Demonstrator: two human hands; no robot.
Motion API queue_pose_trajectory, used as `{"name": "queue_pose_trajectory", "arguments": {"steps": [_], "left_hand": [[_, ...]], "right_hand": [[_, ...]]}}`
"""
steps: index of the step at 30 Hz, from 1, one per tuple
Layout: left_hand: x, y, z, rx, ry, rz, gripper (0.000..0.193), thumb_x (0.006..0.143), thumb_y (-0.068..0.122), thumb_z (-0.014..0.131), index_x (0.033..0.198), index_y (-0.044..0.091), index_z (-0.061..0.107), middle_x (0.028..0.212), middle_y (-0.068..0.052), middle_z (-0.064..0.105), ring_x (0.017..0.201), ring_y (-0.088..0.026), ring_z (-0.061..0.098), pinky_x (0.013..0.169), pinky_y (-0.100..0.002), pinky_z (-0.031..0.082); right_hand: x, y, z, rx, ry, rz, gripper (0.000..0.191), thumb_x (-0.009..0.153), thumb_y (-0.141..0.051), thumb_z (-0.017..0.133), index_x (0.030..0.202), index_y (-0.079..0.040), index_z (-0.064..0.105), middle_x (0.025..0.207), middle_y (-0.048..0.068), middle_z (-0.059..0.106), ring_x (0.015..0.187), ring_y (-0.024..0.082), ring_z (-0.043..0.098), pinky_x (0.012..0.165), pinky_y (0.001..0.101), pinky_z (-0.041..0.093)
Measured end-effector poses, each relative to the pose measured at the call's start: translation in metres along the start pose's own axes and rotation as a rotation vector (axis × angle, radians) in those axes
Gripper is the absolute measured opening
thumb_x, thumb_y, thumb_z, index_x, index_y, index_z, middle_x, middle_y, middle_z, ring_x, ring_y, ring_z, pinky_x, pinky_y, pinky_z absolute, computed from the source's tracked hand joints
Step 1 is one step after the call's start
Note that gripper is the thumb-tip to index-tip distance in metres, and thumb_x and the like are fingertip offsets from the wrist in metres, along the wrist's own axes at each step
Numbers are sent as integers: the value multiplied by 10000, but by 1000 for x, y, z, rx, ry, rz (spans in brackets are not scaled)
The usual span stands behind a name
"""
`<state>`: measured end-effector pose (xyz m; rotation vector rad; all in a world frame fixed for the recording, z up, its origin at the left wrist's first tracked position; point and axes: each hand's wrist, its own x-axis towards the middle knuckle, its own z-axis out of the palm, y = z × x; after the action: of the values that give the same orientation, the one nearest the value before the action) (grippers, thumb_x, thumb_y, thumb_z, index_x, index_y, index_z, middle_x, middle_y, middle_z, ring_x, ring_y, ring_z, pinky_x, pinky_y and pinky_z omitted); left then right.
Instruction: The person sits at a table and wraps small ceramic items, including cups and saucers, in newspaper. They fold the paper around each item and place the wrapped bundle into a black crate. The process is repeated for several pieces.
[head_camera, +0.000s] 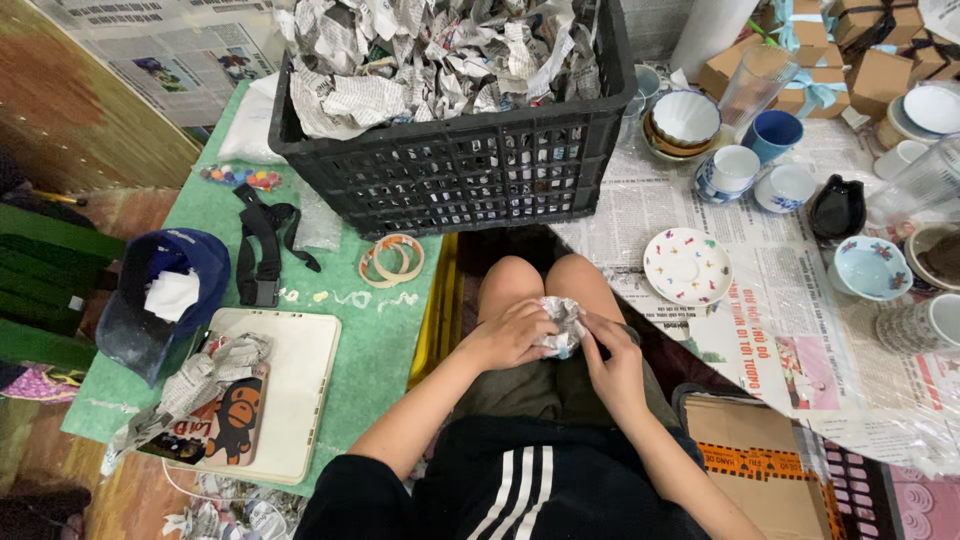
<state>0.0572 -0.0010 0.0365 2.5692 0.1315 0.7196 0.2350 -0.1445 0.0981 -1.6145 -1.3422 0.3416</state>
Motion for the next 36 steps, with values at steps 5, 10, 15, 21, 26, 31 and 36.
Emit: {"name": "queue_pose_trajectory", "arguments": {"steps": [5,10,15,21,26,31,36], "left_hand": [[-4,6,4,118,-60,0,266,986,361,664,1173,172,666,1136,-49,585,1177,-288,558,1185,-449,383],[0,4,9,140,-56,6,173,962,341,646,1028,188,694,1073,-25,618,1163,-266,573,1174,-475,375],[-2,4,17,144,43,29,262,984,335,621,1145,148,711,1143,-43,638,1189,-271,557,1152,-479,363],[2,11,16,125,42,29,185,975,331,640,1040,180,725,1065,-51,623,1168,-278,568,1149,-481,374],[8,18,10,71,46,-13,146,973,323,669,1033,198,715,1047,-14,629,1154,-250,588,1166,-452,396],[11,24,11,120,112,3,136,962,324,698,999,194,708,1013,-16,621,1137,-272,589,1171,-453,417],[8,21,12,79,138,-1,137,964,324,691,1009,195,710,1015,-8,619,1141,-264,594,1169,-448,425]], "right_hand": [[27,18,-7,-70,-142,4,168,774,-71,818,923,-2,785,1050,129,761,910,285,756,815,365,581],[55,22,3,-167,-303,89,106,738,-40,817,814,15,768,891,122,704,782,273,714,734,367,577],[57,18,4,-352,-427,-53,119,755,-54,815,837,15,763,1001,126,695,898,294,690,822,393,554],[161,-14,-38,-88,-366,-423,579,767,-162,847,1251,-3,572,1244,206,638,1060,360,653,857,409,543],[296,-76,-12,-289,87,-736,578,934,-65,793,1450,-46,533,1466,207,564,1326,428,585,1104,477,503],[376,-87,46,-683,-354,-185,698,742,-194,888,1375,-137,599,1231,239,626,1181,432,563,967,497,469],[433,-43,24,-332,-218,-311,175,984,-174,776,1113,-56,765,1147,166,724,995,236,684,904,399,563]]}}
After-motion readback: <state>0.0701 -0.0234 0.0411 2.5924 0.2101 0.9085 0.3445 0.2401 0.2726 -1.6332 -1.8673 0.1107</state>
